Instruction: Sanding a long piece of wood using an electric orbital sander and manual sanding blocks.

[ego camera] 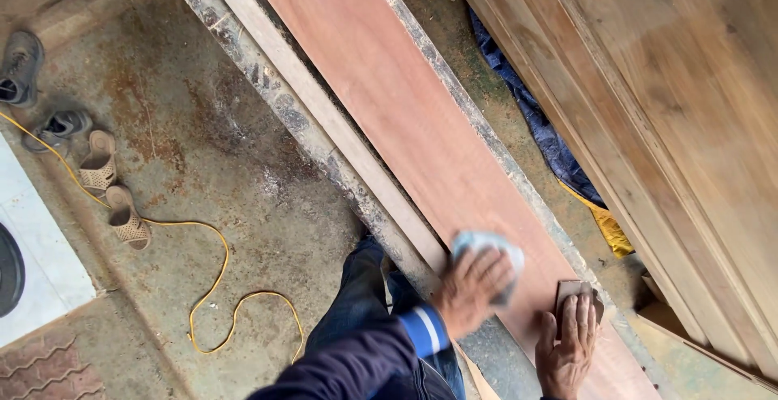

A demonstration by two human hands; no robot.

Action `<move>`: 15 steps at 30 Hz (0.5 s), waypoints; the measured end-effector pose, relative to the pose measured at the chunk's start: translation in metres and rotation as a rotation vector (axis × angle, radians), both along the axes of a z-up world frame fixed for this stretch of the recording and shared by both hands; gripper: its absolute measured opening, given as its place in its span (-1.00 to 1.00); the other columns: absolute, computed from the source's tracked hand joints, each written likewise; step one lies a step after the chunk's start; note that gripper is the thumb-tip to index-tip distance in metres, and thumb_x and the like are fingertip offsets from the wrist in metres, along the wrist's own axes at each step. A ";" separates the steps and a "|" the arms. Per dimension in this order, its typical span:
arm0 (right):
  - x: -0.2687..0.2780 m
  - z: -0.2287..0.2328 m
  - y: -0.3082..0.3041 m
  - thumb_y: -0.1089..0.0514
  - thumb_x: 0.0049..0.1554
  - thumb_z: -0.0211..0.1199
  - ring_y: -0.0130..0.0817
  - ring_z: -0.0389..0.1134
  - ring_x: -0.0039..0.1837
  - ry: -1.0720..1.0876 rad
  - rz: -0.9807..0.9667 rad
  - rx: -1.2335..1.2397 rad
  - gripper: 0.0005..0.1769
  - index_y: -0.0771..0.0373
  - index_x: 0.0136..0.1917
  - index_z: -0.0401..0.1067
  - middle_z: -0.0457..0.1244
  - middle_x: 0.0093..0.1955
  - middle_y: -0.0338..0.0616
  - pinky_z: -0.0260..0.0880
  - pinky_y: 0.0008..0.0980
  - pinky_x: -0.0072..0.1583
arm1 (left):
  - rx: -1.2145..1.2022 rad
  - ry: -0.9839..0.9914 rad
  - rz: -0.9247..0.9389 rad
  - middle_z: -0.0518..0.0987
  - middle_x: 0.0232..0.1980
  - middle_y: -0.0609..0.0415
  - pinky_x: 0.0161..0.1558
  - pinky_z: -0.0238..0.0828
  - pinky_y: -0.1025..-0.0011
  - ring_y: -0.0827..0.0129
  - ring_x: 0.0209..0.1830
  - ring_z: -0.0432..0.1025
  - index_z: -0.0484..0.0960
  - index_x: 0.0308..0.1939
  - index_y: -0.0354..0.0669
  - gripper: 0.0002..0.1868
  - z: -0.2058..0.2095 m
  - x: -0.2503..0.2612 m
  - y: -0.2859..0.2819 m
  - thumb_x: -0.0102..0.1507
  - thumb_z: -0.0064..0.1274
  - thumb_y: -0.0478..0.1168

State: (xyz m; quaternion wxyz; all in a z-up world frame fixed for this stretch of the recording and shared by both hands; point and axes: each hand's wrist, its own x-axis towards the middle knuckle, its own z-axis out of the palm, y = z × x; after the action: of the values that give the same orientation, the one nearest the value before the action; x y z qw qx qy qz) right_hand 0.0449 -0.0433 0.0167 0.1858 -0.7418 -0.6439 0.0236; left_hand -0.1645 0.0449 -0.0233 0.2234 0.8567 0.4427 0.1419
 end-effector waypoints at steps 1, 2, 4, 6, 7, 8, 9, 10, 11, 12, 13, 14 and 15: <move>0.005 -0.004 -0.006 0.15 0.25 0.23 0.08 0.18 0.62 -0.008 -0.027 -0.009 -0.48 0.40 0.43 0.34 0.17 0.55 0.24 0.03 0.02 0.68 | -0.232 -0.472 -0.081 -0.06 0.64 -0.17 0.56 -0.44 -0.04 0.00 0.65 -0.23 -0.11 0.56 -0.17 -0.03 0.010 0.015 -0.028 0.13 0.01 -0.20; 0.005 -0.002 -0.007 0.15 0.25 0.23 0.08 0.18 0.62 -0.012 -0.020 -0.009 -0.48 0.40 0.43 0.34 0.17 0.55 0.24 0.03 0.02 0.68 | -0.231 -0.477 -0.075 -0.06 0.64 -0.17 0.56 -0.44 -0.04 0.00 0.65 -0.23 -0.11 0.56 -0.17 -0.03 -0.001 0.010 -0.019 0.13 0.01 -0.20; 0.004 -0.002 -0.010 0.13 0.22 0.23 0.11 0.13 0.62 -0.004 -0.074 -0.062 -0.44 0.41 0.43 0.35 0.15 0.58 0.22 -0.01 0.05 0.64 | 0.253 0.019 -0.018 0.01 0.71 -0.02 0.71 -0.36 0.07 0.18 0.76 -0.15 -0.06 0.61 0.09 -0.16 -0.026 -0.001 -0.002 0.30 -0.04 -0.35; 0.006 -0.003 -0.011 0.12 0.21 0.23 0.12 0.11 0.63 0.011 -0.094 -0.072 -0.43 0.41 0.44 0.35 0.14 0.59 0.20 -0.03 0.06 0.62 | 0.274 0.016 0.155 0.07 0.66 -0.02 0.63 -0.21 -0.01 0.12 0.69 -0.07 0.06 0.56 0.14 -0.21 -0.037 -0.049 0.061 0.30 0.08 -0.24; 0.006 -0.005 -0.012 0.11 0.21 0.23 0.12 0.08 0.63 0.027 -0.111 -0.081 -0.41 0.41 0.45 0.35 0.13 0.59 0.19 -0.04 0.07 0.60 | 0.294 0.013 0.331 0.13 0.62 -0.02 0.55 -0.06 -0.09 0.06 0.63 0.00 0.19 0.51 0.20 -0.26 -0.042 -0.072 0.093 0.31 0.20 -0.14; 0.007 -0.001 -0.012 0.11 0.21 0.23 0.12 0.08 0.63 0.027 -0.118 -0.084 -0.41 0.41 0.45 0.35 0.13 0.59 0.19 -0.04 0.07 0.60 | 0.291 0.013 0.325 0.13 0.62 -0.02 0.55 -0.06 -0.09 0.06 0.63 0.00 0.19 0.51 0.20 -0.26 -0.026 -0.091 0.125 0.31 0.20 -0.14; 0.008 0.002 -0.013 0.11 0.23 0.22 0.11 0.08 0.64 0.047 -0.097 -0.072 -0.42 0.40 0.46 0.34 0.12 0.60 0.17 -0.03 0.06 0.61 | 0.307 0.102 0.419 0.17 0.57 -0.16 0.48 -0.02 -0.23 -0.06 0.56 0.06 0.22 0.46 0.01 -0.26 -0.010 -0.109 0.157 0.27 0.23 -0.08; 0.008 0.005 -0.012 0.10 0.25 0.21 0.10 0.07 0.64 0.068 -0.076 -0.057 -0.42 0.39 0.47 0.33 0.12 0.60 0.15 -0.02 0.04 0.62 | 0.326 0.193 0.512 0.21 0.51 -0.30 0.40 0.02 -0.37 -0.19 0.50 0.12 0.26 0.41 -0.19 -0.23 0.007 -0.128 0.192 0.23 0.25 -0.03; 0.011 0.005 -0.020 0.10 0.25 0.21 0.10 0.07 0.64 0.069 -0.083 -0.055 -0.42 0.39 0.47 0.33 0.12 0.60 0.15 -0.02 0.04 0.62 | 0.328 0.192 0.505 0.21 0.51 -0.30 0.40 0.02 -0.37 -0.19 0.50 0.12 0.26 0.41 -0.19 -0.23 0.007 -0.110 0.178 0.23 0.25 -0.03; 0.014 0.005 -0.025 0.10 0.26 0.20 0.10 0.07 0.65 0.074 -0.076 -0.048 -0.43 0.38 0.47 0.32 0.12 0.61 0.15 -0.01 0.03 0.63 | 0.289 0.229 0.519 0.22 0.52 -0.30 0.47 0.02 -0.35 -0.19 0.51 0.15 0.28 0.41 -0.19 -0.27 0.007 -0.092 0.166 0.27 0.25 -0.02; 0.016 0.005 -0.029 0.10 0.28 0.19 0.09 0.07 0.65 0.080 -0.068 -0.041 -0.44 0.38 0.47 0.32 0.12 0.61 0.16 0.01 0.02 0.63 | 0.250 0.266 0.533 0.23 0.53 -0.30 0.54 0.03 -0.34 -0.19 0.53 0.17 0.30 0.40 -0.19 -0.31 0.008 -0.076 0.155 0.31 0.25 -0.02; 0.020 0.003 -0.039 0.10 0.28 0.19 0.09 0.07 0.65 0.081 -0.077 -0.033 -0.44 0.38 0.47 0.32 0.12 0.61 0.16 0.01 0.02 0.63 | 0.259 0.264 0.525 0.23 0.53 -0.30 0.54 0.03 -0.34 -0.19 0.53 0.17 0.30 0.40 -0.19 -0.31 -0.018 -0.035 0.108 0.31 0.25 -0.02; 0.023 0.000 -0.049 0.10 0.26 0.19 0.10 0.07 0.65 0.069 -0.106 -0.046 -0.44 0.38 0.46 0.33 0.12 0.60 0.17 0.01 0.03 0.62 | 0.302 0.236 0.345 0.17 0.62 -0.19 0.62 -0.11 -0.20 -0.03 0.64 0.06 0.28 0.47 -0.02 -0.30 -0.040 0.000 0.059 0.33 0.20 -0.01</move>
State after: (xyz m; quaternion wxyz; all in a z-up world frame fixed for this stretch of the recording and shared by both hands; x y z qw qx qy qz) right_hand 0.0678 -0.0922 0.0170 0.1916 -0.7778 -0.5962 0.0541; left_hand -0.1640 0.1040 -0.0632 0.0122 0.8029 0.5791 0.1412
